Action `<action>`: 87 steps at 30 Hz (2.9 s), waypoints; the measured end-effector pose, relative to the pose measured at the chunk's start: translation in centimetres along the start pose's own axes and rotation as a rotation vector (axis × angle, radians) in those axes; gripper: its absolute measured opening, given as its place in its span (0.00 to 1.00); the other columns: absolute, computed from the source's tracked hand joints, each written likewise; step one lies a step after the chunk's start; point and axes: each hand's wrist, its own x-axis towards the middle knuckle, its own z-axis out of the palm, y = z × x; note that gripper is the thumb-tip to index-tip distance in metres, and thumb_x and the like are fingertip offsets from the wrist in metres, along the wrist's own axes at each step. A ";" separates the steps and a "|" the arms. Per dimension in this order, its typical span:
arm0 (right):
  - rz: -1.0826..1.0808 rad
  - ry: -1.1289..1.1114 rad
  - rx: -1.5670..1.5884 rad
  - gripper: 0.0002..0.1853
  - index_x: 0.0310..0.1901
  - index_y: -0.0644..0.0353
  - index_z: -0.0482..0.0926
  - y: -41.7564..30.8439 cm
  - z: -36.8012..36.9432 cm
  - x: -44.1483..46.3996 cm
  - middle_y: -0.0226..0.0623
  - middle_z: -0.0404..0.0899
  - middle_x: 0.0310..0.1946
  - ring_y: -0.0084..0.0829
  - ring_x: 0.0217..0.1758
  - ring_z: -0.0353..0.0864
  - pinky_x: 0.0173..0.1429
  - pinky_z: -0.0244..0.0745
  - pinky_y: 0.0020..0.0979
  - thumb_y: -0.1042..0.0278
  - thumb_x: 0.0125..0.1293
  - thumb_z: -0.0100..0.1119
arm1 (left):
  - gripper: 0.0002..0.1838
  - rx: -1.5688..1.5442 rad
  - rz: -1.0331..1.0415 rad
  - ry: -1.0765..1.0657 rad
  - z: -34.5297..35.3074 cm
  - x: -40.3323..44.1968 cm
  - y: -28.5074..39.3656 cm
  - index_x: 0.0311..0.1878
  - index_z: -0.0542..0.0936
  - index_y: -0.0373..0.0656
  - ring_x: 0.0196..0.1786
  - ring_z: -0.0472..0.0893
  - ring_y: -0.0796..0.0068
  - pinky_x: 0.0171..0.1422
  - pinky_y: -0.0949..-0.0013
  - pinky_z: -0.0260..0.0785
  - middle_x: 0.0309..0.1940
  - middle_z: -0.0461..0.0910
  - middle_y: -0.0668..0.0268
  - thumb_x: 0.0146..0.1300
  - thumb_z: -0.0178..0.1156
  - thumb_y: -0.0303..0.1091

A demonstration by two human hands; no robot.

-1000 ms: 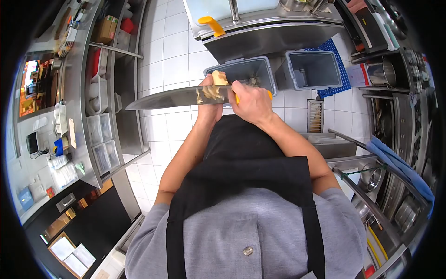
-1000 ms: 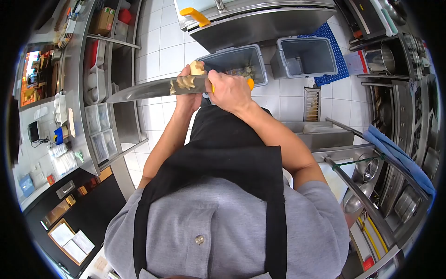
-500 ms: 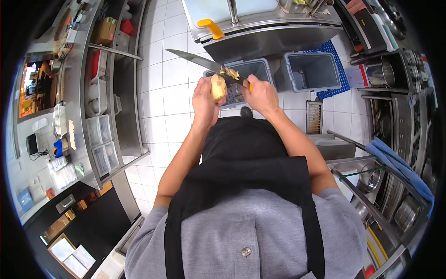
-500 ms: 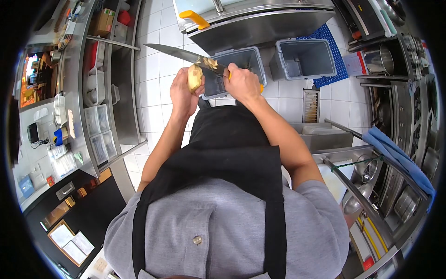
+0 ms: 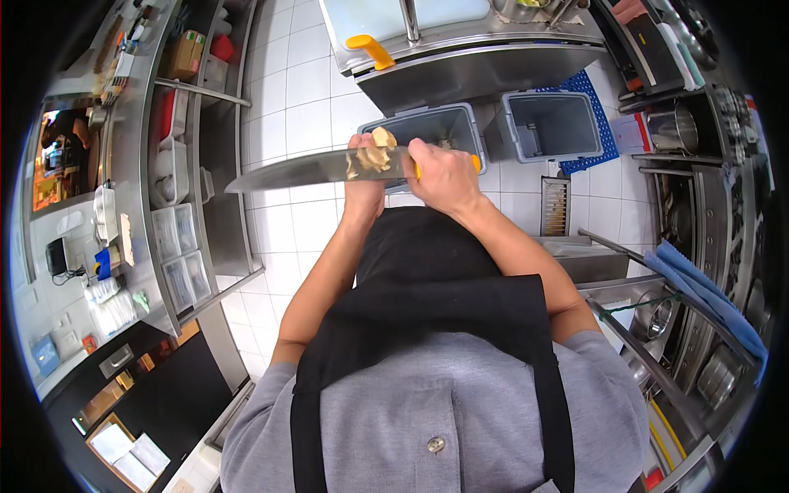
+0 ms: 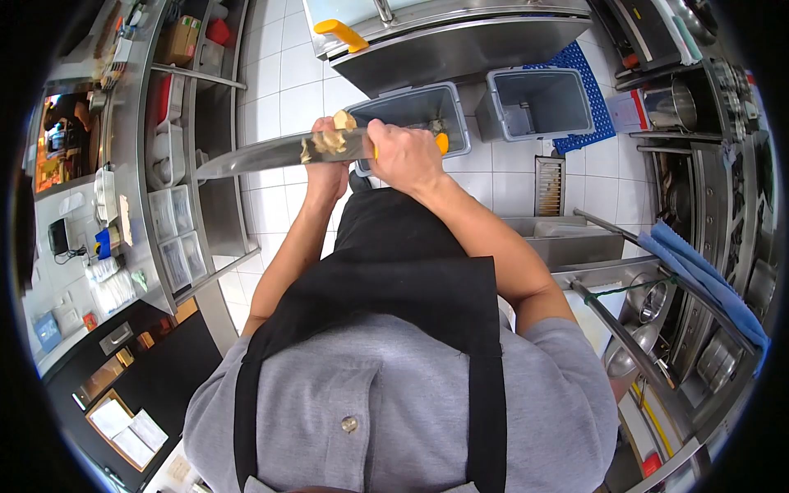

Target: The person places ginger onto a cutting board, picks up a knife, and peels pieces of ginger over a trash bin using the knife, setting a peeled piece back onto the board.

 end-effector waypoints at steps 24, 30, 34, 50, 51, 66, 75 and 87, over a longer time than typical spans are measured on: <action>0.072 -0.030 -0.046 0.09 0.33 0.58 0.72 1.0 0.4 0.0 0.44 0.83 0.24 0.48 0.28 0.84 0.31 0.78 0.47 0.66 0.64 0.61 | 0.09 0.126 -0.046 0.080 1.5 -1.1 1.3 0.49 0.73 0.43 0.34 0.74 0.83 0.31 0.77 0.63 0.37 0.76 0.69 0.80 0.45 0.36; 0.392 -0.224 -0.068 0.11 0.35 0.58 0.77 4.0 0.4 -0.2 0.48 0.84 0.25 0.55 0.32 0.85 0.37 0.81 0.51 0.59 0.68 0.58 | 0.18 0.220 -0.011 -0.026 1.1 -1.0 2.2 0.47 0.77 0.34 0.31 0.77 0.77 0.29 0.75 0.64 0.34 0.79 0.61 0.80 0.41 0.37; 0.194 -0.105 -0.016 0.12 0.33 0.59 0.73 0.3 -0.6 0.4 0.46 0.83 0.25 0.54 0.30 0.83 0.32 0.77 0.51 0.61 0.68 0.60 | 0.16 0.221 -0.038 0.035 1.3 -0.8 1.5 0.47 0.77 0.35 0.29 0.74 0.80 0.29 0.75 0.62 0.32 0.78 0.64 0.79 0.42 0.35; 0.622 -0.327 0.052 0.13 0.43 0.61 0.83 3.7 -0.2 1.0 0.55 0.85 0.34 0.58 0.42 0.85 0.50 0.79 0.52 0.60 0.68 0.57 | 0.21 0.183 -0.036 -0.063 1.4 -0.4 3.7 0.47 0.75 0.36 0.29 0.73 0.75 0.31 0.71 0.65 0.32 0.78 0.59 0.81 0.39 0.44; 0.627 -0.281 0.079 0.13 0.42 0.60 0.83 3.4 -0.2 0.8 0.55 0.85 0.33 0.58 0.41 0.85 0.48 0.79 0.52 0.60 0.68 0.57 | 0.21 0.075 -0.155 -0.051 1.4 -0.3 3.8 0.47 0.74 0.37 0.30 0.73 0.74 0.33 0.70 0.66 0.33 0.77 0.59 0.81 0.40 0.45; 0.115 -0.086 0.086 0.10 0.33 0.58 0.71 -0.8 0.0 -0.1 0.44 0.81 0.22 0.52 0.26 0.82 0.29 0.75 0.50 0.65 0.69 0.59 | 0.17 -0.246 -0.231 0.041 1.9 1.2 2.5 0.47 0.74 0.46 0.39 0.82 0.71 0.46 0.65 0.76 0.34 0.79 0.65 0.72 0.62 0.50; 0.012 -0.048 0.043 0.10 0.32 0.58 0.71 -1.6 0.5 -0.5 0.41 0.80 0.23 0.46 0.25 0.83 0.28 0.76 0.44 0.68 0.66 0.62 | 0.20 -0.288 -0.336 0.227 0.8 2.2 1.1 0.38 0.71 0.41 0.30 0.76 0.68 0.37 0.65 0.75 0.28 0.76 0.60 0.77 0.45 0.49; -0.033 -0.002 -0.011 0.09 0.31 0.59 0.70 -1.7 0.7 -0.6 0.40 0.79 0.22 0.43 0.25 0.83 0.29 0.77 0.42 0.69 0.64 0.62 | 0.23 -0.384 -0.231 0.204 0.1 1.8 -0.4 0.35 0.72 0.42 0.34 0.78 0.67 0.41 0.64 0.76 0.30 0.77 0.60 0.74 0.47 0.54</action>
